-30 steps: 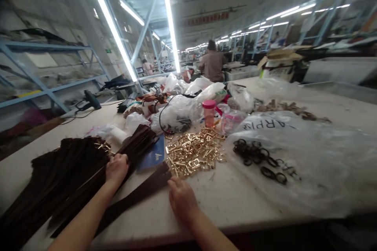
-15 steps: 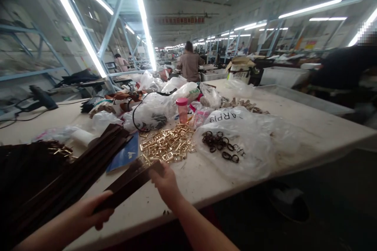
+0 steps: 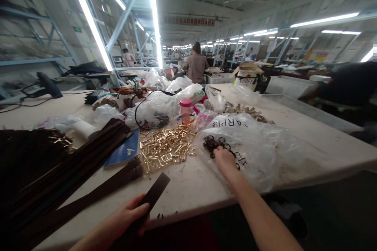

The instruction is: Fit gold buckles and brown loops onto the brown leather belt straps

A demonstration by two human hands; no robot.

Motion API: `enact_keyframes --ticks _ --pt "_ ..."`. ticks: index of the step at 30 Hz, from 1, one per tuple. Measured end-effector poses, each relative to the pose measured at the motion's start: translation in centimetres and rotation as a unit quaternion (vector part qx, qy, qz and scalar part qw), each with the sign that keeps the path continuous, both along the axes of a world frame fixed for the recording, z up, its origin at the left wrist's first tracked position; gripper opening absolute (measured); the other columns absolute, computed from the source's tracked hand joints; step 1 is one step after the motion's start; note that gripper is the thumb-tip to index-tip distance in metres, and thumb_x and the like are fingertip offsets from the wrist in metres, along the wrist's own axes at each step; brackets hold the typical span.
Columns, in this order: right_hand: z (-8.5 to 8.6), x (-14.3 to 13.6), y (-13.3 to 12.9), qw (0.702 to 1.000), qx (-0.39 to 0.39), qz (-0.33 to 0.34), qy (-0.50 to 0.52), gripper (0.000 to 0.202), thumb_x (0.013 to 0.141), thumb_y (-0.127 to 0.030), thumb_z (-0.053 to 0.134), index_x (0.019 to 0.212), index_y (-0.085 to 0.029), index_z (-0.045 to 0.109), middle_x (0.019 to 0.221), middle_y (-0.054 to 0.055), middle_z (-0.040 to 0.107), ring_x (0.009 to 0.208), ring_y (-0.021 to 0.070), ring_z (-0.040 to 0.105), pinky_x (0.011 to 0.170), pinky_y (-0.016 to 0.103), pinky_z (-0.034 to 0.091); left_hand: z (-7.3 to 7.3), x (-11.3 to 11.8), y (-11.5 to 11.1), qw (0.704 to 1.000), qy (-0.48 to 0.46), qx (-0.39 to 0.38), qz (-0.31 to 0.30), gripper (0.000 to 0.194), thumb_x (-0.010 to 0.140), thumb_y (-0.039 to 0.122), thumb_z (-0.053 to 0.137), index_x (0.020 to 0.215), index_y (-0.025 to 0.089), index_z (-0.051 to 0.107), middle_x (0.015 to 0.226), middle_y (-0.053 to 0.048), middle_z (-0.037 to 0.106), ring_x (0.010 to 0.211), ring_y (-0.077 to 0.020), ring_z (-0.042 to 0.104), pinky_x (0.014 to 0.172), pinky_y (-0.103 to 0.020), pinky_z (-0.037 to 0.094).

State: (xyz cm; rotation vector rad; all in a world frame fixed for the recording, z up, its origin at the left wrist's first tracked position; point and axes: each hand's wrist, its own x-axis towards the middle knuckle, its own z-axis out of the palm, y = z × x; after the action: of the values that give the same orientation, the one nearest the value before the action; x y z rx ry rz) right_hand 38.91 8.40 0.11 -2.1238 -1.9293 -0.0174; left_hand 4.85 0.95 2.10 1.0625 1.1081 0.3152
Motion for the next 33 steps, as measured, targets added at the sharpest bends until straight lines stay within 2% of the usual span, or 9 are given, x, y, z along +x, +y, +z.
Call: enact_keyframes --ticks 6,9,11,14,16,20,23,29,33 --pt "-1.0 2.1 0.9 0.997 -0.023 0.072 -0.007 0.013 0.075 -0.018 0.052 0.068 -0.015 0.063 0.093 0.015 0.061 0.084 0.0252 0.055 0.071 0.034 0.039 1.8 0.7 -0.8 1.0 0.002 -0.027 0.003 0.03 0.076 0.04 0.049 0.095 0.018 0.043 0.063 0.003 0.059 0.045 -0.0077 0.052 0.042 -0.017 0.037" --pt "-0.2 -0.3 -0.5 0.986 0.033 0.083 0.143 0.019 0.079 -0.03 0.048 0.082 -0.016 0.061 0.098 0.013 0.061 0.083 0.0223 0.055 0.072 0.033 0.041 2.3 0.7 -0.9 1.0 -0.002 -0.015 0.003 0.028 0.077 0.038 0.048 0.096 0.018 0.044 0.064 0.002 0.06 0.046 -0.008 0.053 0.043 -0.018 0.039" --pt "0.7 -3.5 -2.3 0.935 -0.02 0.122 0.331 0.027 0.08 -0.041 0.048 0.084 -0.017 0.058 0.084 0.008 0.062 0.07 0.0179 0.055 0.064 0.03 0.042 2.6 0.9 -0.9 1.0 -0.003 -0.006 0.0 0.028 0.078 0.038 0.047 0.097 0.018 0.044 0.063 0.003 0.059 0.045 -0.0082 0.053 0.044 -0.018 0.039" --pt "1.4 -9.1 -5.0 0.798 -0.143 0.169 0.56 0.032 0.075 -0.049 0.052 0.075 -0.017 0.053 0.075 0.004 0.061 0.066 0.0153 0.054 0.058 0.027 0.043 2.7 1.3 -1.1 0.999 0.019 0.027 -0.01 0.028 0.078 0.039 0.046 0.096 0.018 0.046 0.063 0.002 0.058 0.046 -0.0093 0.053 0.043 -0.019 0.039" --pt "1.4 -12.1 -6.1 0.729 -0.156 0.145 0.65 0.036 0.071 -0.051 0.058 0.082 -0.018 0.051 0.07 0.001 0.058 0.061 0.0132 0.054 0.052 0.024 0.041 2.8 1.5 -1.2 0.997 0.038 0.069 -0.022 0.025 0.079 0.037 0.045 0.092 0.016 0.048 0.065 0.001 0.059 0.049 -0.0105 0.054 0.045 -0.019 0.039" --pt "0.9 -15.0 -7.0 0.666 -0.191 0.131 0.709 0.053 0.07 -0.053 0.06 0.106 -0.016 0.049 0.056 -0.004 0.053 0.046 0.009 0.046 0.044 0.021 0.034 3.2 1.4 -1.3 0.99 0.025 0.136 -0.026 0.024 0.081 0.035 0.041 0.087 0.014 0.051 0.065 0.001 0.057 0.051 -0.0099 0.053 0.049 -0.02 0.04" --pt "0.6 -15.5 -7.3 0.666 -0.207 0.142 0.703 0.054 0.07 -0.051 0.06 0.108 -0.014 0.054 0.057 -0.003 0.053 0.048 0.0089 0.046 0.048 0.023 0.037 3.5 1.0 -1.4 0.989 0.035 0.142 -0.033 0.03 0.083 0.039 0.037 0.087 0.014 0.052 0.059 0.002 0.053 0.044 -0.0084 0.048 0.044 -0.018 0.038" --pt "0.6 -16.0 -8.2 0.724 -0.209 0.182 0.632 0.048 0.07 -0.05 0.06 0.106 -0.018 0.06 0.06 -0.004 0.051 0.051 0.0094 0.045 0.053 0.025 0.039 3.2 0.0 -1.7 0.984 0.071 0.137 -0.089 0.036 0.083 0.043 0.035 0.09 0.014 0.056 0.056 0.002 0.054 0.042 -0.0096 0.05 0.04 -0.017 0.036" --pt "0.4 -16.2 -8.2 0.72 -0.213 0.167 0.639 0.04 0.071 -0.046 0.061 0.1 -0.018 0.061 0.066 -0.003 0.054 0.053 0.0091 0.045 0.057 0.025 0.039 3.0 -0.6 -1.8 0.989 0.014 0.122 -0.078 0.027 0.08 0.033 0.041 0.093 0.014 0.056 0.064 0.001 0.056 0.05 -0.0096 0.054 0.047 -0.018 0.041"
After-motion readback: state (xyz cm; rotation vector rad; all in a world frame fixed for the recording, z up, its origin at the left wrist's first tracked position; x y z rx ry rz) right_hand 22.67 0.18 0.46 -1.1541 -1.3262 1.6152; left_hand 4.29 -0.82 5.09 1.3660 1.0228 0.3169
